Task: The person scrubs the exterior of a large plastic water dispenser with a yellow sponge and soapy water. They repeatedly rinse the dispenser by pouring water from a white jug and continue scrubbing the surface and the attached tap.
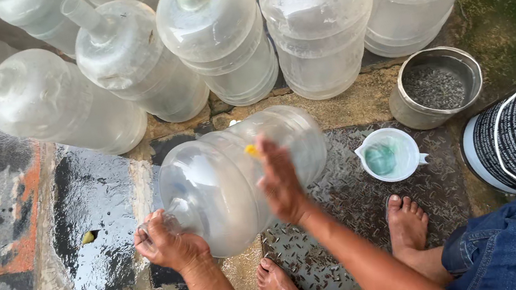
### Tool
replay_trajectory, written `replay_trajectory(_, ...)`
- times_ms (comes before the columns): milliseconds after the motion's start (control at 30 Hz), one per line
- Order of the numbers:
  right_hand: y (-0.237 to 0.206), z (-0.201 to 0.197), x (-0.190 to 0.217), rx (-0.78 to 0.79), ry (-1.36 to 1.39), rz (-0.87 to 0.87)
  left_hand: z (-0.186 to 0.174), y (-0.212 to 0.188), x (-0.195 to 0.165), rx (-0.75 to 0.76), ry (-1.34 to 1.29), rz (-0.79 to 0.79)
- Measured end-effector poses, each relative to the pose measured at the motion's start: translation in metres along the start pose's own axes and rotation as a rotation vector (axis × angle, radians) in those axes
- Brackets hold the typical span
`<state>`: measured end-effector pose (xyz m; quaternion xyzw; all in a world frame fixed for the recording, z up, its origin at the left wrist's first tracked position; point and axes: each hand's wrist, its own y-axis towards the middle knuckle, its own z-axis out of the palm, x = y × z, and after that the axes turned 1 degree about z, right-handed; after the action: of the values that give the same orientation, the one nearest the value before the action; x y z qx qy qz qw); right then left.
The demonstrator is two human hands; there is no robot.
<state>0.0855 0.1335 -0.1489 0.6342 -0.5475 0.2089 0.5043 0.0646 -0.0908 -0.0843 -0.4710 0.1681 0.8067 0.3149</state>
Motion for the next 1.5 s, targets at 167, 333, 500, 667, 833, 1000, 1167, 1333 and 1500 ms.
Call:
replay_trajectory(167, -0.004, 0.017, 0.013, 0.112, -0.087, -0.186, -0.01, 0.008, -0.006, 0.094, 0.001, -0.085)
replay_trajectory(333, 0.038, -0.059, -0.082, 0.158, -0.249, 0.623, -0.034, 0.003, -0.025, 0.62, -0.024, -0.09)
replay_trajectory(500, 0.003, -0.017, -0.018, 0.117, -0.154, 0.303, -0.044, 0.017, -0.007, 0.163, 0.355, -0.078)
replay_trajectory(667, -0.021, 0.027, 0.039, 0.258, -0.061, -0.265, -0.051, 0.029, 0.007, 0.173, 0.3, -0.044)
replay_trajectory(833, 0.017, -0.042, -0.06, 0.111, -0.337, 0.483, -0.054, 0.024, 0.006, 0.177, 0.312, -0.041)
replay_trajectory(1000, -0.004, -0.012, -0.025, 0.067, -0.203, 0.375, -0.049, 0.021, 0.012, 0.161, 0.309, -0.052)
replay_trajectory(1167, -0.028, 0.025, 0.034, 0.337, -0.159, -0.156, -0.046, 0.02, 0.009, 0.174, 0.266, -0.092)
replay_trajectory(1333, 0.0, -0.037, -0.042, 0.065, -0.488, 0.293, -0.048, 0.016, 0.004, 0.326, 0.207, -0.062)
replay_trajectory(1500, -0.032, -0.014, -0.004, -0.07, -0.153, 0.199, -0.048, 0.014, 0.011, 0.388, 0.213, 0.046)
